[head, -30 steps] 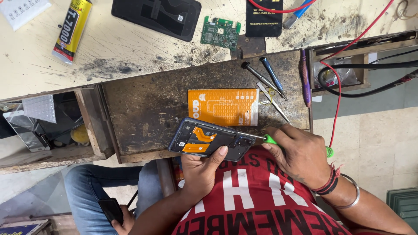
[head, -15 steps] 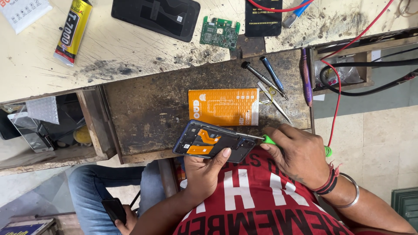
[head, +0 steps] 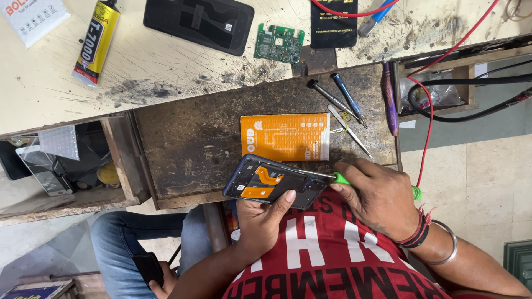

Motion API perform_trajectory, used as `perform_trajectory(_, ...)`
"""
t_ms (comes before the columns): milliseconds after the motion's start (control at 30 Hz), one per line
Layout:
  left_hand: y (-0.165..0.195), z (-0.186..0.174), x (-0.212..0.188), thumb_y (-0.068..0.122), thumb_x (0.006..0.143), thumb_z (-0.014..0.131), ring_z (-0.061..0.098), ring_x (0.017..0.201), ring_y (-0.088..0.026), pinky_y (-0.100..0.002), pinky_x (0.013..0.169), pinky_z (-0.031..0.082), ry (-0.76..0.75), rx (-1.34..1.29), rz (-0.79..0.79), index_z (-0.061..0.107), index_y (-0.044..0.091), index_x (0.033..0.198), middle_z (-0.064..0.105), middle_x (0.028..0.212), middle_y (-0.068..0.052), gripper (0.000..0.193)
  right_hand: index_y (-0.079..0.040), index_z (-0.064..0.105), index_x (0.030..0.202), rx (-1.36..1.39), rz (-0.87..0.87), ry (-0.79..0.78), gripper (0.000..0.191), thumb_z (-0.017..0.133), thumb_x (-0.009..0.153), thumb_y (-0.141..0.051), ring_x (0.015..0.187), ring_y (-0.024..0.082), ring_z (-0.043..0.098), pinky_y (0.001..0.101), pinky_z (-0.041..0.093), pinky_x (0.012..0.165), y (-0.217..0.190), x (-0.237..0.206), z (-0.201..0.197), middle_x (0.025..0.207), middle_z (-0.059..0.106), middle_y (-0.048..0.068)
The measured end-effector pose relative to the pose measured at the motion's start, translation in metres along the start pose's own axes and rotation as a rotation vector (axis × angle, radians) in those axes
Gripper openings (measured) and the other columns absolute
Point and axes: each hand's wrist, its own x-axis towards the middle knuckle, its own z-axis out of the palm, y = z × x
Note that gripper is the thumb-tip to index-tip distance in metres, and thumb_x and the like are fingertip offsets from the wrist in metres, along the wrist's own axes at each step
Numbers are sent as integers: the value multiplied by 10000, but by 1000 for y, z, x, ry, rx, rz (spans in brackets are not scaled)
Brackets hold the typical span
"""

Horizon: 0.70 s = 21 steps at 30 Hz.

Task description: The person pries open the back cover of a smartphone on a repair bench using a pry tool, then powers the phone on and interacts with its screen. They unscrew components with a screwdriver, apply adhesive from a glue tube to the phone, and press the back cover into place.

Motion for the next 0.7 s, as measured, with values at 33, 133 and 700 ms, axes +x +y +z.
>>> perform_trajectory(33, 0, 0, 0, -48, 1014, 672, 698, 976, -111, -254, 871, 573, 0, 5, -2, 703, -47, 1184, 762, 1094, -95, 173, -89, 721, 1115, 2, -4, 5, 387, 678, 894, -404, 671, 264, 692, 391, 547, 559, 0, 0, 0, 844, 687, 63)
perform_trajectory(133, 0, 1, -1, -43, 1010, 672, 700, 984, -113, -257, 879, 576, -2, 6, -9, 701, -47, 1185, 760, 1102, -96, 177, -100, 725, 1098, -2, 11, -7, 372, 681, 887, -404, 666, 264, 695, 392, 543, 546, -1, 0, 1, 843, 692, 56)
perform_trajectory(700, 5, 1, 0, -22, 1010, 660, 704, 1003, -128, -281, 902, 587, -44, -21, -93, 683, -70, 1202, 753, 1129, -113, 199, -91, 721, 1086, 11, 8, -8, 363, 683, 887, -392, 669, 272, 695, 400, 540, 550, -10, 10, -3, 833, 681, 58)
